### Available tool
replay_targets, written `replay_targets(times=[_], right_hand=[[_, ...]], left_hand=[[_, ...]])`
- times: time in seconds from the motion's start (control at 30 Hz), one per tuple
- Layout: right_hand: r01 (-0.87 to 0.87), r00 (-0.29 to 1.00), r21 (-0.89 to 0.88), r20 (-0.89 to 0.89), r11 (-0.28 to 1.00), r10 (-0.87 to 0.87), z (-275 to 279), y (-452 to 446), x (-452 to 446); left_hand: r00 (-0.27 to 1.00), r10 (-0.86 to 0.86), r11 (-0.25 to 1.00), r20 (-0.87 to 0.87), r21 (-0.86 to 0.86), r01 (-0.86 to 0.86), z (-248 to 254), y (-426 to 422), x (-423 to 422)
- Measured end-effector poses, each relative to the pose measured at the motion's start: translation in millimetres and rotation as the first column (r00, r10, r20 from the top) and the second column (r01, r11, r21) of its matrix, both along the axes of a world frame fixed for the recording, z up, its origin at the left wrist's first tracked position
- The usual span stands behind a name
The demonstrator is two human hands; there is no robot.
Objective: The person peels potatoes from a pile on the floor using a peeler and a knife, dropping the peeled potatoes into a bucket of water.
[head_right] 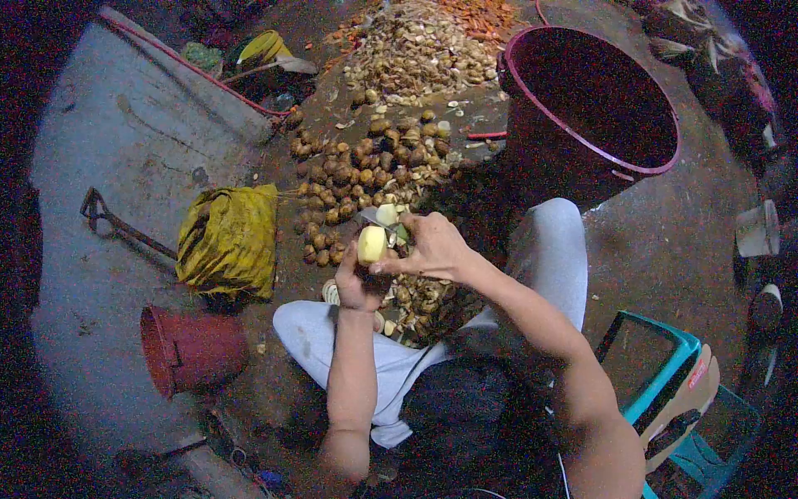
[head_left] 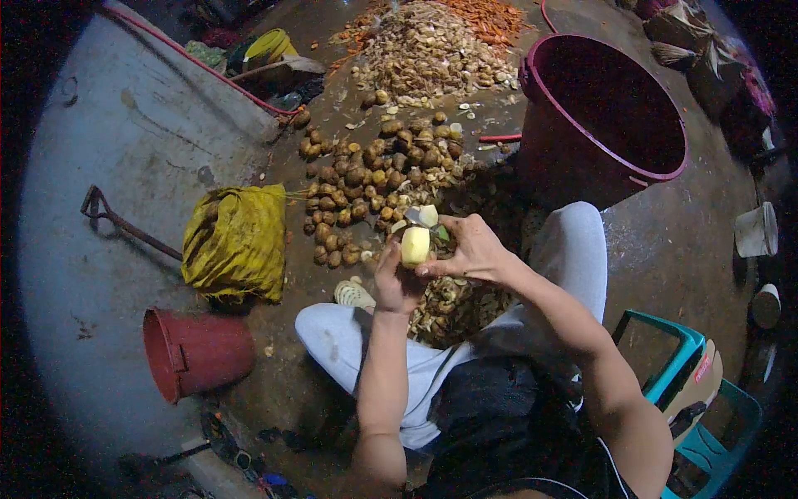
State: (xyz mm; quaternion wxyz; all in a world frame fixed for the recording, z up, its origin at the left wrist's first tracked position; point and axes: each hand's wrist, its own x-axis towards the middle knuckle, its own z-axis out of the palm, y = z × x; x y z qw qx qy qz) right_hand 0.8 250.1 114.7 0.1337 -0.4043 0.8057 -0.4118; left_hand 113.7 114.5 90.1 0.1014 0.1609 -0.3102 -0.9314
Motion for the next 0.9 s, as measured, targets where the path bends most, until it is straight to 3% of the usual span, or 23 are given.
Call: replay_targets(times=[0.13, 0.23, 0.3, 0.47, 0.53, 0.57, 0.63, 0.77, 0.83, 0.9], right_hand=[[-0.006, 0.999, -0.066, -0.032, 0.998, 0.004, 2, -1, 3], [0.002, 0.999, -0.018, -0.050, 1.000, -0.003, -11, -2, 2], [0.019, 0.994, 0.014, -0.104, 1.000, -0.018, -14, -2, 4], [0.012, 0.982, -0.040, -0.186, 0.999, -0.019, -9, -1, 7], [0.048, 0.998, -0.139, -0.036, 0.989, -0.053, -10, -3, 8], [0.048, 0.998, -0.139, -0.036, 0.989, -0.053, -9, -3, 8], [0.082, 0.987, -0.125, 0.148, 0.989, -0.064, -5, -3, 5], [0.060, 0.991, -0.179, 0.127, 0.982, -0.037, -11, 0, -1], [0.045, 0.999, -0.032, 0.001, 0.998, -0.045, -6, 1, -3], [0.047, 0.998, -0.038, -0.046, 0.998, -0.048, -5, 0, -3]], left_hand=[[0.990, -0.118, 0.993, -0.082, 0.020, 0.120, -16, -11, 4], [0.975, -0.151, 0.979, -0.160, 0.114, 0.170, -12, -6, 3], [0.994, -0.038, 0.999, -0.099, 0.024, 0.040, -5, 1, 3], [0.993, 0.040, 0.997, -0.107, 0.067, -0.033, -19, 1, 0], [0.991, 0.032, 0.993, -0.127, 0.116, -0.017, -9, 4, -2], [0.983, 0.091, 0.993, -0.161, 0.084, -0.078, -5, 8, -3], [0.969, 0.148, 0.989, -0.198, 0.054, -0.140, -3, 8, -4], [0.979, 0.116, 0.993, -0.168, 0.029, -0.113, -9, 0, -1], [0.979, 0.136, 0.991, -0.150, 0.027, -0.133, -7, 0, -1], [0.981, 0.141, 0.987, -0.131, -0.064, -0.150, -5, -1, -2]])
